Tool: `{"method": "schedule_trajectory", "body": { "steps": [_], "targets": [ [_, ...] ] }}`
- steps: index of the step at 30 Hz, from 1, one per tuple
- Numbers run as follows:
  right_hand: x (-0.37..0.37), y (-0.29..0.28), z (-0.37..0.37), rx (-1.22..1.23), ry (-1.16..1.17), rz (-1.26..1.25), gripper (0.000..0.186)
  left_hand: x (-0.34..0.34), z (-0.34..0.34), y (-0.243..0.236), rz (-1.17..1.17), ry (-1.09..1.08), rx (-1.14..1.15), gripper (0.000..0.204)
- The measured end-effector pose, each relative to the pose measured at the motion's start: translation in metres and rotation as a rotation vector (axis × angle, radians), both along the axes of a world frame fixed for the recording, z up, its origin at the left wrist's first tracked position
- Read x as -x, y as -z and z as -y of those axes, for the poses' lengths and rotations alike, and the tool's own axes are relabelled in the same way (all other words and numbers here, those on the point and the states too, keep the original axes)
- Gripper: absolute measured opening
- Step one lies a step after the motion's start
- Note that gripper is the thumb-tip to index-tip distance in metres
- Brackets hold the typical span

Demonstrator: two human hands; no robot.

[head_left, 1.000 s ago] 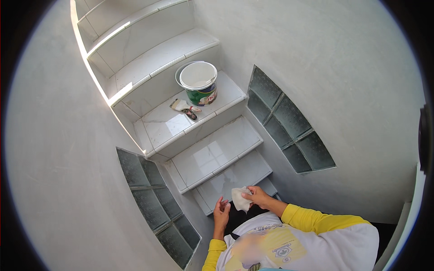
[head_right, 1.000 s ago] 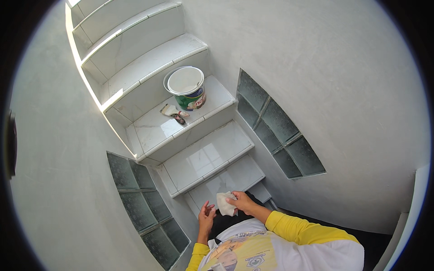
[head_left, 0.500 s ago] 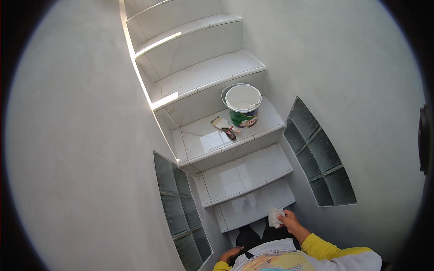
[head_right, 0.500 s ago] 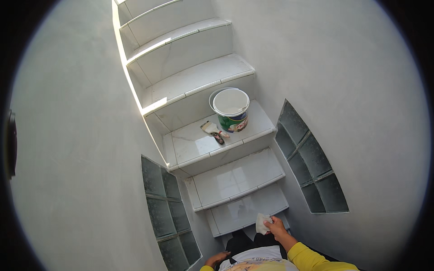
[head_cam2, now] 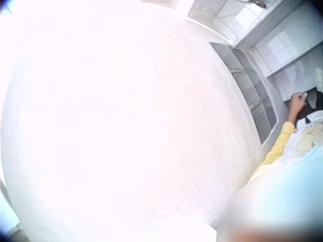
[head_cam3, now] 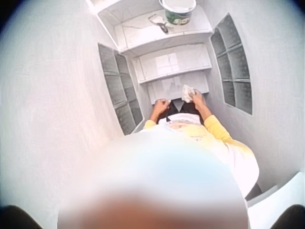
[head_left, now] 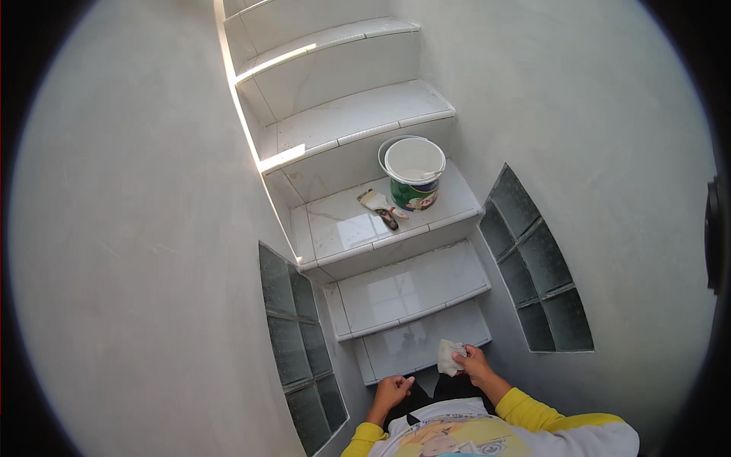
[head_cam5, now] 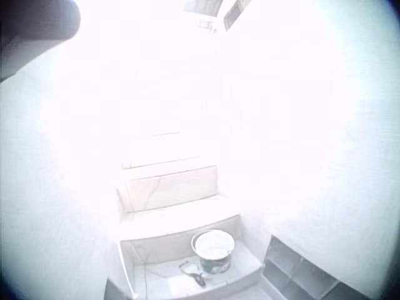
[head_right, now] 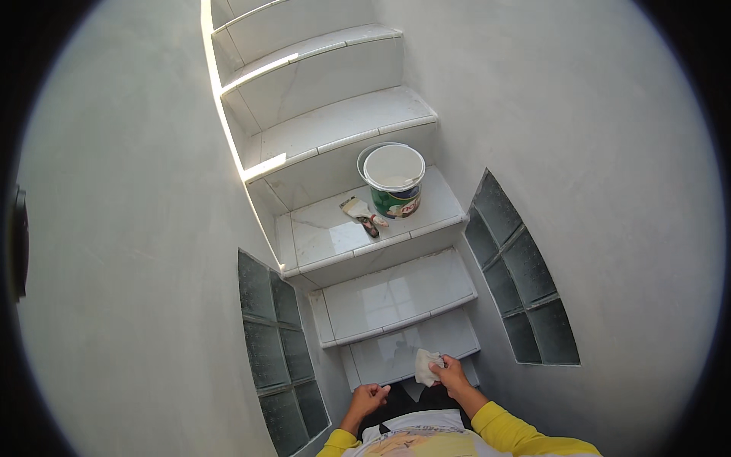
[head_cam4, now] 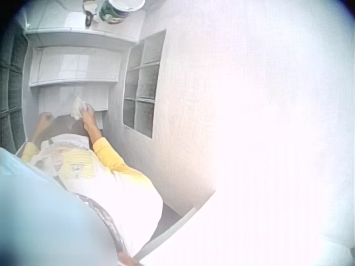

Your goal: Repairing a wall by applying joint compound to a corner seam.

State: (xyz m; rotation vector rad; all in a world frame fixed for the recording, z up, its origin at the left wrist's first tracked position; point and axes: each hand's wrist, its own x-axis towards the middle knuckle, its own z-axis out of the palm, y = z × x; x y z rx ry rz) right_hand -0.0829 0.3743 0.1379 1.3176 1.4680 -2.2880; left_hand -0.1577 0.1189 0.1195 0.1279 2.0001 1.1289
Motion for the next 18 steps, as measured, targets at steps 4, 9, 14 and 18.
{"method": "schedule_trajectory", "body": {
  "steps": [4, 9, 14, 18],
  "targets": [
    [0.010, -0.004, 0.007, -0.087, -0.073, -0.022, 0.028, 0.006, -0.017, -0.003, 0.029, -0.141, -0.302, 0.033],
    [0.019, -0.010, 0.027, 0.159, -0.186, -0.136, 0.026, 0.008, -0.055, -0.026, 0.204, -0.167, -0.613, 0.062],
    [0.016, -0.019, 0.025, 0.433, -0.229, -0.207, 0.031, 0.009, -0.061, -0.019, 0.057, -0.089, -0.450, 0.060],
    [0.017, -0.038, 0.025, 0.422, -0.333, -0.135, 0.031, 0.000, -0.061, -0.017, 0.282, -0.294, -0.501, 0.044]
  ]
}}
